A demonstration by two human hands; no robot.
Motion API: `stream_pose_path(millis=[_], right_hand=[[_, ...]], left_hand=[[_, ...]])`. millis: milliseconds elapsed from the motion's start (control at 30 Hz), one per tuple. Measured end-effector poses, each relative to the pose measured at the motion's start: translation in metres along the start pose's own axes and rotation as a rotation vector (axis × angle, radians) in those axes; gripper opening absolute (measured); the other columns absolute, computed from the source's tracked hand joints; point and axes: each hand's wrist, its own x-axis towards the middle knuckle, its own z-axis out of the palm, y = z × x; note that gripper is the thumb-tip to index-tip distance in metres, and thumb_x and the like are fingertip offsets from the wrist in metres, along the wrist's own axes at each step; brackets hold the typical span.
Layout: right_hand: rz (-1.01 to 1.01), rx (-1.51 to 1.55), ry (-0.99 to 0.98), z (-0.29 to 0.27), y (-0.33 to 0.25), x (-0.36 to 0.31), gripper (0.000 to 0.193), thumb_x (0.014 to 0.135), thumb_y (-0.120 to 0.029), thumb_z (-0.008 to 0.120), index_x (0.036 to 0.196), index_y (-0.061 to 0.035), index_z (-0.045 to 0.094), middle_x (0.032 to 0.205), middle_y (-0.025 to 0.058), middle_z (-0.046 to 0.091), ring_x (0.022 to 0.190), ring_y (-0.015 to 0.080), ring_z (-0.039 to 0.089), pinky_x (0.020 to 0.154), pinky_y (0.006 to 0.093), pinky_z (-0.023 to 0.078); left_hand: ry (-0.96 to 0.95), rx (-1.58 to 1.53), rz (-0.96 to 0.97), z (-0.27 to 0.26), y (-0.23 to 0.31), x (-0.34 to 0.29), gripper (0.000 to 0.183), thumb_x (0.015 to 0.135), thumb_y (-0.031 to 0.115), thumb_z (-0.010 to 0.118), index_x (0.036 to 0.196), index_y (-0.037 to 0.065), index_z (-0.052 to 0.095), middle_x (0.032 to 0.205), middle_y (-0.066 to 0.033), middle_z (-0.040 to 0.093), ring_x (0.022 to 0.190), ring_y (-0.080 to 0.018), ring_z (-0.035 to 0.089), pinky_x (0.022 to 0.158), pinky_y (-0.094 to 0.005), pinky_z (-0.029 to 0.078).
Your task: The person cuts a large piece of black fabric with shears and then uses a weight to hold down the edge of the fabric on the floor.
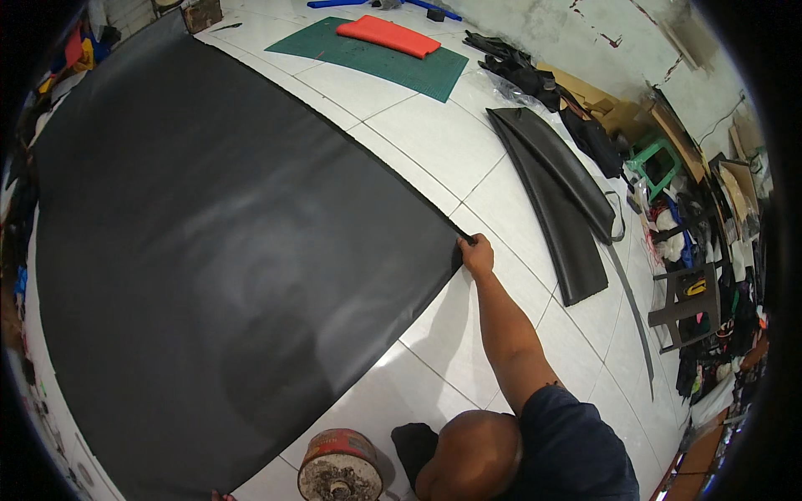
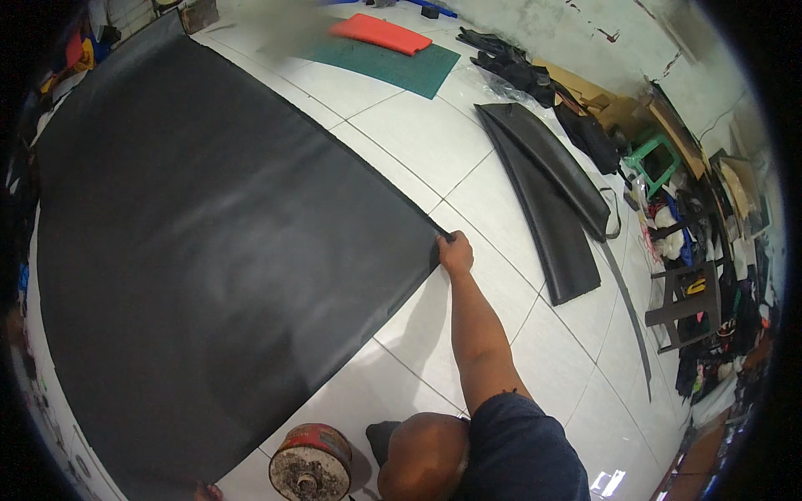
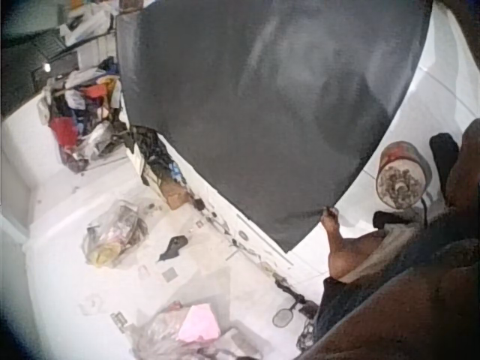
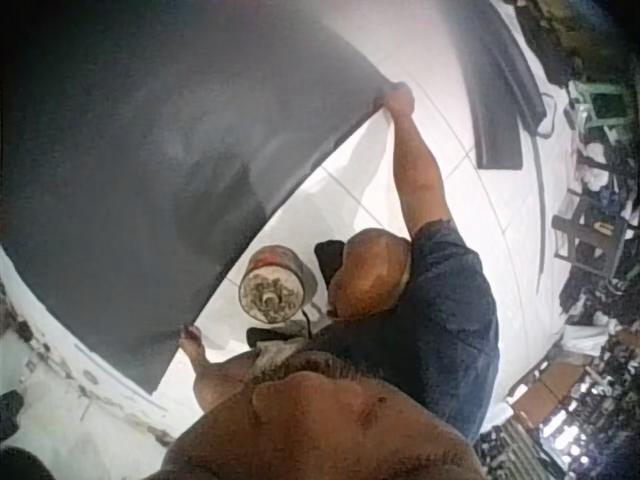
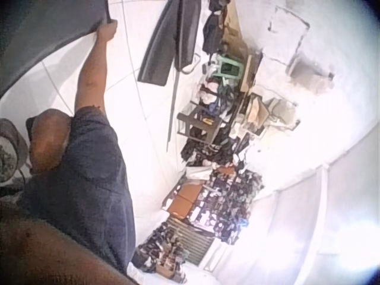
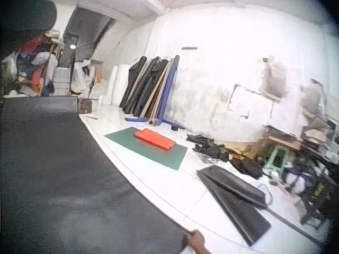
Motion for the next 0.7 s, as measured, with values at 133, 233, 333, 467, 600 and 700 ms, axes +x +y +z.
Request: stream_pose_path(millis=[133,233,333,467,600,700], right_hand=[[-0.013,0.019,0.054,0.004,0.012,0.01,0.038,0.079,-0.033,0.07,0.096,0.0011,0.067,0.089,0.0177,0.069,0.084,0.0298,0.068,0.076,0.0369,0.051],[-0.034,-0.02,0.027,0.004,0.014,0.016,0.032,0.081,-0.03,0.069,0.091,0.0013,0.067,0.082,0.0171,0.069,0.079,0.0285,0.068,0.075,0.0354,0.052],[0.029,0.008,-0.057,-0.001,0.012,0.017,0.03,0.079,-0.026,0.071,0.094,-0.0006,0.067,0.086,0.0146,0.069,0.08,0.0266,0.067,0.075,0.0351,0.052],[0.065,0.099,-0.05,-0.004,0.017,0.023,0.03,0.078,-0.022,0.073,0.1,-0.0022,0.067,0.092,0.0127,0.069,0.084,0.0239,0.066,0.076,0.0348,0.051],[0.094,0.144,-0.054,0.0,0.013,0.018,0.033,0.079,-0.021,0.074,0.106,-0.0044,0.066,0.095,0.0125,0.069,0.087,0.0221,0.066,0.077,0.0332,0.051],[0.08,0.125,-0.044,-0.004,0.021,0.022,0.033,0.079,-0.02,0.075,0.107,-0.006,0.066,0.094,0.012,0.07,0.086,0.0215,0.066,0.076,0.0327,0.051]], left_hand=[[-0.003,-0.013,-0.006,0.017,0.011,-0.014,0.017,0.097,0.011,0.05,0.082,0.003,0.054,0.073,-0.0034,0.048,0.062,-0.0134,0.043,0.055,-0.0291,0.042],[-0.071,-0.028,-0.005,0.002,0.004,-0.002,0.016,0.097,0.009,0.049,0.083,0.002,0.055,0.075,-0.0041,0.049,0.064,-0.0138,0.044,0.056,-0.0287,0.044],[-0.04,-0.017,-0.002,0.018,0.012,-0.013,0.018,0.098,0.009,0.048,0.082,0.002,0.053,0.074,-0.004,0.047,0.063,-0.0143,0.043,0.056,-0.0294,0.042],[-0.023,0.079,0.029,0.012,0.003,-0.006,0.02,0.098,0.009,0.047,0.08,0.003,0.049,0.074,-0.0041,0.045,0.064,-0.0144,0.041,0.056,-0.0301,0.04],[-0.016,0.116,0.039,0.006,0.002,-0.005,0.019,0.098,0.01,0.048,0.079,0.004,0.048,0.074,-0.0043,0.044,0.065,-0.0142,0.041,0.056,-0.0303,0.039],[0.005,0.085,0.045,0.023,0.007,-0.016,0.019,0.096,0.009,0.05,0.078,0.005,0.047,0.073,-0.0043,0.043,0.064,-0.0141,0.04,0.055,-0.0304,0.039]])
